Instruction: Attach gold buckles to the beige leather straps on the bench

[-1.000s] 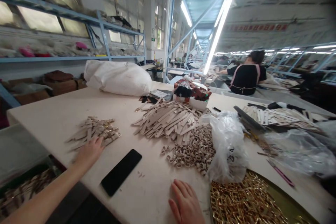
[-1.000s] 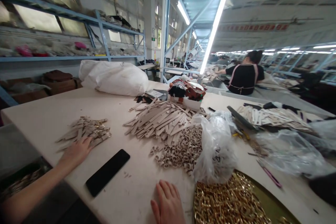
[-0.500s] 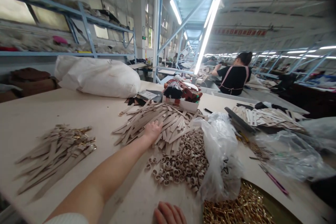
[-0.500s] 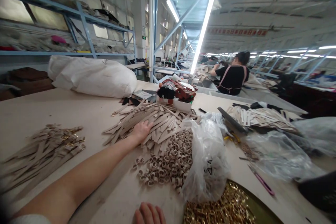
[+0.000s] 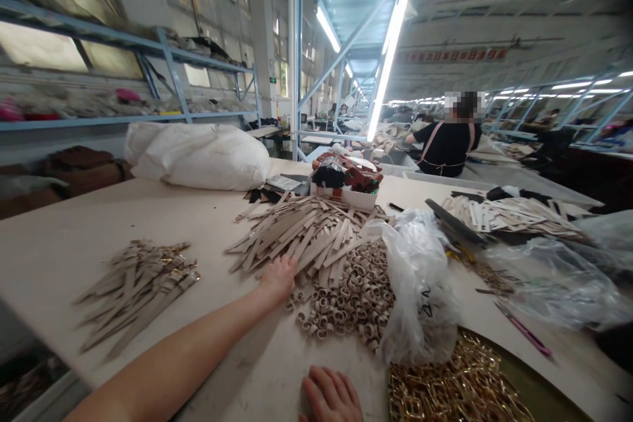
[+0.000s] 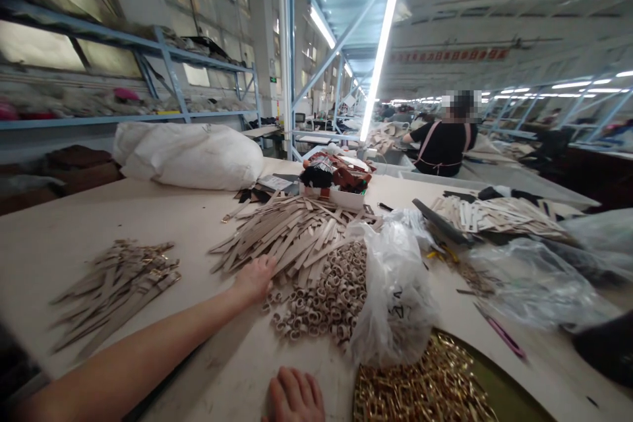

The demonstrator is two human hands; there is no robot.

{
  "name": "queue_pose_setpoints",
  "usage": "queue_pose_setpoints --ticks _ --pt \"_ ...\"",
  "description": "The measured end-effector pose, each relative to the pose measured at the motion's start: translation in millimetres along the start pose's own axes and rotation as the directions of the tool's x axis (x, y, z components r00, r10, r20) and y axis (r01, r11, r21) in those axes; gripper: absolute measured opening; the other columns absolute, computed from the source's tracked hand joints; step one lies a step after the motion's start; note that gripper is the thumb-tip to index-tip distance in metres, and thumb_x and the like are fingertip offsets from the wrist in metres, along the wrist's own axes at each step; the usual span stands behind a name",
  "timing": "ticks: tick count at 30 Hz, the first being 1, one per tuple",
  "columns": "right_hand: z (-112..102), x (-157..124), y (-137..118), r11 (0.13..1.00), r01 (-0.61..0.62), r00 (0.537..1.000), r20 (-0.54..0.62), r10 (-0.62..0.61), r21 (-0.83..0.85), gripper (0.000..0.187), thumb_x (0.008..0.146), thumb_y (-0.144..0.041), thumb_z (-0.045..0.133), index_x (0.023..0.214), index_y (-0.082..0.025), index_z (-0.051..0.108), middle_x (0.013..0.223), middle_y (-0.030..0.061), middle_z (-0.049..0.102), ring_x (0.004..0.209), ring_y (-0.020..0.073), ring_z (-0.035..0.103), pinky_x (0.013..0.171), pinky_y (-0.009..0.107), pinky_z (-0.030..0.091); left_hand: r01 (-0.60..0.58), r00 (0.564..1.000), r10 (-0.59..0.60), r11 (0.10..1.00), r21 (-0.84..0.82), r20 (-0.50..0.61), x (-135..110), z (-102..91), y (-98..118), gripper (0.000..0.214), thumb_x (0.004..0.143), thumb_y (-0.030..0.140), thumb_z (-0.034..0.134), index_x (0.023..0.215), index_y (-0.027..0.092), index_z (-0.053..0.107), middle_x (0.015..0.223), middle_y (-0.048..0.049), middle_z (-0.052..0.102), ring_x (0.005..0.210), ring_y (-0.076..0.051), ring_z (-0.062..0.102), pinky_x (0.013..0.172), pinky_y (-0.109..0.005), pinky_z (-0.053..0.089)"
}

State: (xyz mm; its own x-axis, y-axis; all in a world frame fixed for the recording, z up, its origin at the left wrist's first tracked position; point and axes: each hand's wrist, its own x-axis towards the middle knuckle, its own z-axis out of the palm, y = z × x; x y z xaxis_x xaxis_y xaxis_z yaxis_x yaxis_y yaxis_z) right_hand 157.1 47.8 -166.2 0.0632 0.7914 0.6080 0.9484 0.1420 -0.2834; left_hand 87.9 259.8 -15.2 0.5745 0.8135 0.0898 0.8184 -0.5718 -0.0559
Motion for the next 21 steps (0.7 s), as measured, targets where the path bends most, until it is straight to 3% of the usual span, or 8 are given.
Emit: queue_pose_setpoints --ticks 3,6,13,18,21 --pt "0 2 0 0.999 0.029 0.999 -0.023 -0.029 -0.025 0.034 0.069 -0.048 0.051 0.095 -0.028 0.059 0.095 0.0048 0.066 0.087 0.0264 0.057 0.079 0.039 0.040 0.052 0.999 -0.051 0.998 -0.043 0.009 8 -5.9 6 0.058 0.073 0.030 0.057 0.125 0.014 0.036 0.108 -0.0148 0.051 0.098 -0.027 0.051 0.078 -0.036 0.042" --pt "-7 7 0 0.996 0.074 0.997 -0.013 -0.074 -0.040 0.034 0.069 -0.049 0.053 0.095 -0.027 0.059 0.095 0.0040 0.066 0.086 0.0249 0.057 0.078 0.037 0.040 0.116 0.993 -0.115 0.988 -0.100 0.015 23 -9.6 14 0.062 0.073 0.026 0.060 0.127 0.012 0.033 0.110 -0.0169 0.052 0.103 -0.028 0.050 0.084 -0.038 0.040" --pt "-30 20 -6 0.997 0.046 0.999 -0.002 -0.045 0.057 0.033 0.067 -0.043 0.059 0.096 -0.027 0.057 0.097 0.0000 0.064 0.086 0.0204 0.056 0.081 0.032 0.038 0.225 0.973 -0.202 0.935 -0.274 0.112 35 -8.3 16 0.031 0.085 0.030 0.049 0.112 0.015 0.050 0.112 -0.0072 0.053 0.093 -0.018 0.055 0.078 -0.039 0.048" --pt "-48 24 -13 0.997 0.003 0.997 0.076 -0.009 0.072 0.030 0.070 -0.035 0.058 0.099 -0.028 0.055 0.103 -0.0012 0.063 0.090 0.0195 0.055 0.084 0.032 0.037 0.210 0.972 -0.235 0.874 -0.438 -0.005 22 -26.9 4 0.023 0.083 0.025 0.049 0.101 0.012 0.052 0.097 -0.0078 0.059 0.087 -0.018 0.057 0.075 -0.033 0.047" --pt "-58 26 -18 0.995 -0.027 0.994 0.109 0.016 0.097 0.030 0.069 -0.030 0.060 0.100 -0.028 0.056 0.104 -0.0013 0.063 0.092 0.0198 0.055 0.086 0.033 0.037 0.157 0.955 -0.265 0.836 -0.526 -0.136 -2 -43.3 3 0.016 0.082 0.022 0.044 0.095 0.014 0.048 0.084 -0.0045 0.060 0.081 -0.016 0.058 0.072 -0.028 0.045"
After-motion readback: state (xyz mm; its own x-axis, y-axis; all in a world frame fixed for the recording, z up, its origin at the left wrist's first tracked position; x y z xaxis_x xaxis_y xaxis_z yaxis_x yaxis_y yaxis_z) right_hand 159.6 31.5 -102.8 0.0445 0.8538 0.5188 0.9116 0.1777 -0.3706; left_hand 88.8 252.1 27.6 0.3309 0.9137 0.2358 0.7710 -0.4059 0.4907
